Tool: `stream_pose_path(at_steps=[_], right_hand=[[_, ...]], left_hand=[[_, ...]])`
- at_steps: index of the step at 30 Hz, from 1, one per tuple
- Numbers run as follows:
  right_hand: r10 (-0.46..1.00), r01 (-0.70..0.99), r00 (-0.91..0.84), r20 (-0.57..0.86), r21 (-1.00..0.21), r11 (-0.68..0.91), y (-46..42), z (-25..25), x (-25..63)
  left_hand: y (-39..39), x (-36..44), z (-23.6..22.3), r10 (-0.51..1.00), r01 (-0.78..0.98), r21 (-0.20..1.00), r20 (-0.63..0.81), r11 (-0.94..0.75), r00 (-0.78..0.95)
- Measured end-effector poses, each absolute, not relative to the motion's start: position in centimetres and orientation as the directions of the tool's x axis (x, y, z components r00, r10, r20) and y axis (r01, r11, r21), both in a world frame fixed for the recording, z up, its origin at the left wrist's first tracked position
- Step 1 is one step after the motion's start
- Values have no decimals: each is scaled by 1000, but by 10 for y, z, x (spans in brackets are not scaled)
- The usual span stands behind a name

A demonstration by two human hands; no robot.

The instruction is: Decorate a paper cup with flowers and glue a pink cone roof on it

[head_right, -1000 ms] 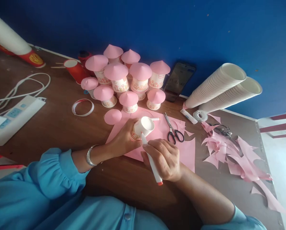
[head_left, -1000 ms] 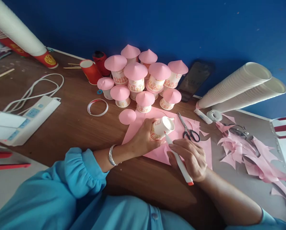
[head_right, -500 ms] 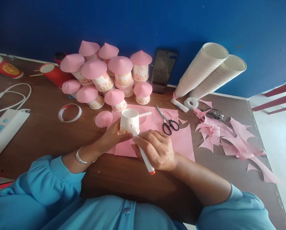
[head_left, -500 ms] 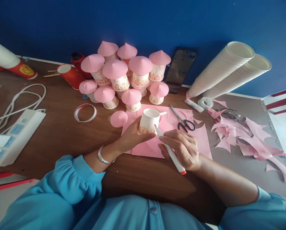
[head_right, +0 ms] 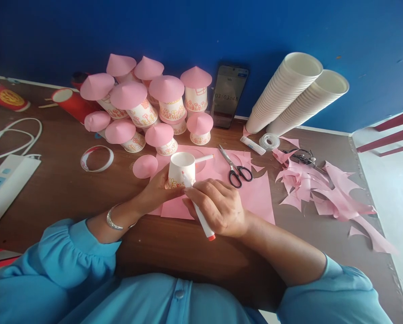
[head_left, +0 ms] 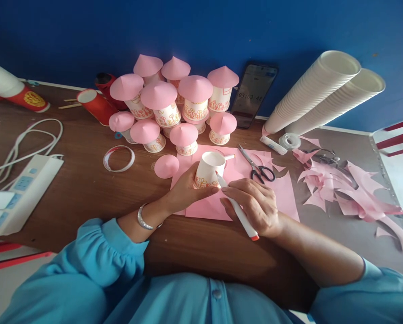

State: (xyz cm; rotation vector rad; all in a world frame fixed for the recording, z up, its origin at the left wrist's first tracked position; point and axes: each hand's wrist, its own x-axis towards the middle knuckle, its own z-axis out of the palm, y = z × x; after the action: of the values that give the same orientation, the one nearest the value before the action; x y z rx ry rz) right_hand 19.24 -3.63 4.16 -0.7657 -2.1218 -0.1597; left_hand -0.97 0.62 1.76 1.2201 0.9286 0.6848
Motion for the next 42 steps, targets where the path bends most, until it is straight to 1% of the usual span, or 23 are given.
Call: stream_pose_path(at_steps=[10,17,22,29,34,38,42], right_hand=[[464,573,-450,763,-152,805,-37,41,191],[464,571,-470,751,-142,808,-37,40,192],[458,576,-472,753,-130,807,-37,41,191],[464,585,-473,749,-127,801,-37,42,191],[468,568,-476,745,-147,810,-36,41,191],[452,535,-473,756,-162,829,-35,43,190],[442,546,-456,772,-149,824,-34,46,190]], left_hand=[[7,-9,18,856,56,982,-185,181,482],[6,-7,14,879,80,994,-107,79,465],[6,-8,11,876,81,995,-88,56,475],[6,-8,12,876,70,994,-102,78,471],[6,-8,12,874,82,991,-133,107,468],[5,-9,13,867,53,989,-146,138,477],[5,-10,16,855,29,983,-172,181,489]])
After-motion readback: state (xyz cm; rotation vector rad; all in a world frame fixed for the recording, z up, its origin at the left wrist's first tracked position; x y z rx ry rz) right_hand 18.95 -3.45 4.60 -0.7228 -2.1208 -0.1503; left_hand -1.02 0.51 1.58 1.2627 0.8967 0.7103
